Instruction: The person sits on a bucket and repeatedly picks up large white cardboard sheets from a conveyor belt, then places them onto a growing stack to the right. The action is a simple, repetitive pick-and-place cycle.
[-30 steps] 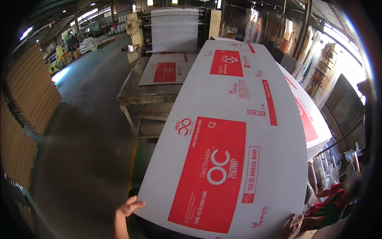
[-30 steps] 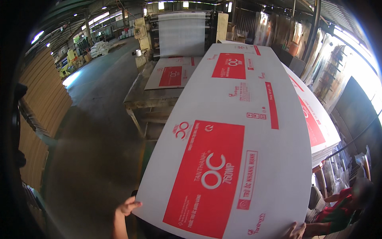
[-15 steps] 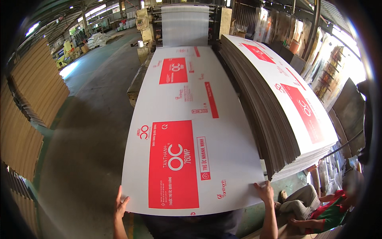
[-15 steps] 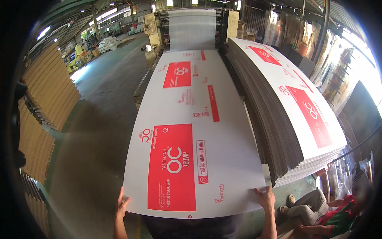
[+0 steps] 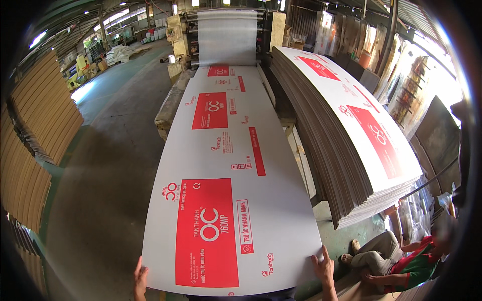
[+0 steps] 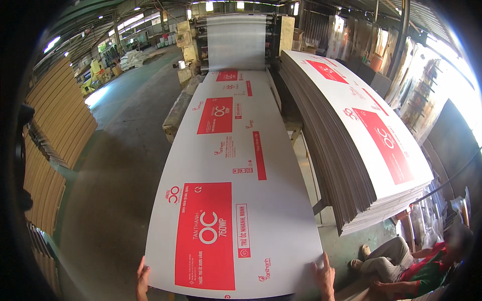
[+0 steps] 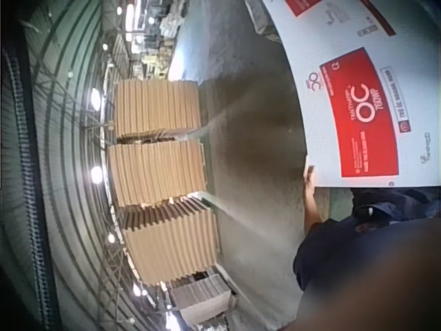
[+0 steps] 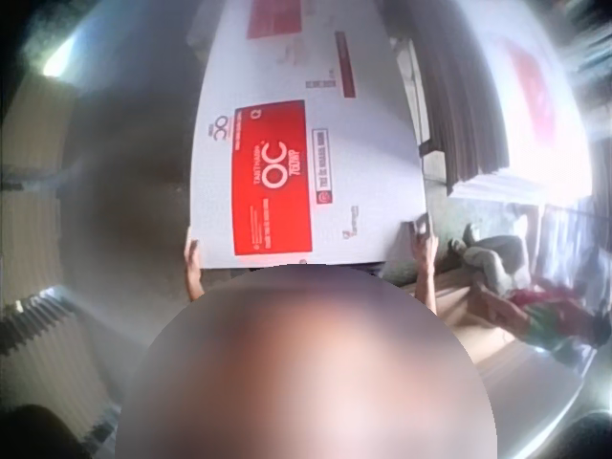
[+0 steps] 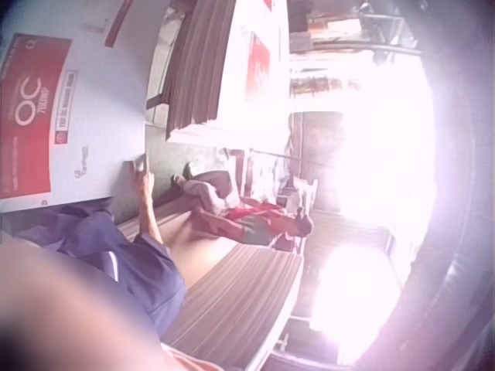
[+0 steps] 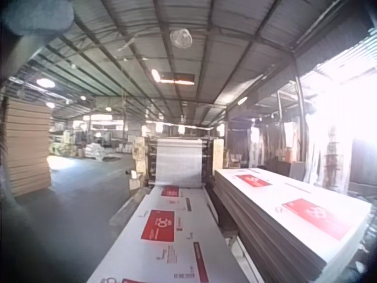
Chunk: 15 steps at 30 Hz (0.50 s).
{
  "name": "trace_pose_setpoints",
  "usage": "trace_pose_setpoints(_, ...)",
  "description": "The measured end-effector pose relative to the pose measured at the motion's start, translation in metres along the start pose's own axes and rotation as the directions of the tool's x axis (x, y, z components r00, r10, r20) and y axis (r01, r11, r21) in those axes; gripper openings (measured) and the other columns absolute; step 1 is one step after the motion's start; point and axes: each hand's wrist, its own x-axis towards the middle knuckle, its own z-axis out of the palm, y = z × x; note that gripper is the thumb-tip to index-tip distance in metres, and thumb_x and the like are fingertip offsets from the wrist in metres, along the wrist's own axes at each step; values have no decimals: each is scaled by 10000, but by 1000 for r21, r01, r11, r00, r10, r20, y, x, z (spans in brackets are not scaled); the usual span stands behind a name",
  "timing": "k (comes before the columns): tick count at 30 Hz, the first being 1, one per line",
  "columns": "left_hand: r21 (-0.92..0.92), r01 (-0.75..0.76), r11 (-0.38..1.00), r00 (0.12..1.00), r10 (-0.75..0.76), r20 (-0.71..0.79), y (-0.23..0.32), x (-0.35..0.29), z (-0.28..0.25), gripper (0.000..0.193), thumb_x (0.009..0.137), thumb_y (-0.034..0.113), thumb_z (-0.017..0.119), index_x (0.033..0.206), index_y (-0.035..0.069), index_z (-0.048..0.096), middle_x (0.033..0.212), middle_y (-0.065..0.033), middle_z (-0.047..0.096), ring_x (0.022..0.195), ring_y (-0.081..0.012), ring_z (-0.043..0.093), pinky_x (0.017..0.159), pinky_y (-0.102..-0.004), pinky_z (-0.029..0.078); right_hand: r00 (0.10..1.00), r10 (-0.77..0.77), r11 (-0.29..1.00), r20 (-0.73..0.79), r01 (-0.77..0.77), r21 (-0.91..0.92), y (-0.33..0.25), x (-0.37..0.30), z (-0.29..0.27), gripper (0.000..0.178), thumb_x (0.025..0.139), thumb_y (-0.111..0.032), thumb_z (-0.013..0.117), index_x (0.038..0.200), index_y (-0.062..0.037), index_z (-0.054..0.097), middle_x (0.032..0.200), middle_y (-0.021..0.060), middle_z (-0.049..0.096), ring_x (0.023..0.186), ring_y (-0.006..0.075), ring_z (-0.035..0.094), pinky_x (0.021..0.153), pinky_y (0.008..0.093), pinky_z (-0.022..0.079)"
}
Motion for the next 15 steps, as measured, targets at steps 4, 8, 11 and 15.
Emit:
trace_pose_setpoints(4, 105, -57, 993, 998, 61, -32, 5, -9, -4, 589, 908, 64, 519, 1456, 24, 305, 1417, -141, 430, 1272, -218, 423, 1060, -320, 310, 999, 17, 998, -29, -19, -63, -6, -16, -7, 695, 814, -345, 675, 1375, -32, 409, 687, 241, 634, 683, 403, 648, 644, 451, 514)
trace_pose_setpoints(8, 133, -91, 987, 995, 96, -31, 12, -22, -8, 565, 909, 47, 518, 1443, 23, 335, 1402, -147, 443, 1263, -216, 431, 1060, -319, 309, 997, 71, 997, -5, -71, -14, -13, -33, -12, 666, 802, -306, 693, 1337, 3, 446, 816, 279, 642, 798, 411, 657, 709, 427, 520)
trace_pose_setpoints(11, 40, -32, 999, 996, 35, -85, 14, -32, -14, 549, 908, 49, 527, 1426, -3, 353, 1409, -157, 435, 1286, -223, 414, 1072, -324, 299, 996, 81, 996, -26, -80, 42, -17, -46, -14, 645, 797, -295, 700, 1310, 22, 470, 900, 299, 646, 866, 412, 662, 744, 416, 522)
trace_pose_setpoints(15, 98, -81, 992, 994, 88, -67, 9, -19, -14, 534, 917, 66, 538, 1416, -11, 365, 1416, -150, 429, 1281, -230, 417, 1072, -337, 309, 991, -46, 999, -129, 49, 20, -28, -38, -14, 667, 791, -328, 715, 1322, -7, 471, 758, 258, 644, 699, 402, 651, 649, 432, 511)
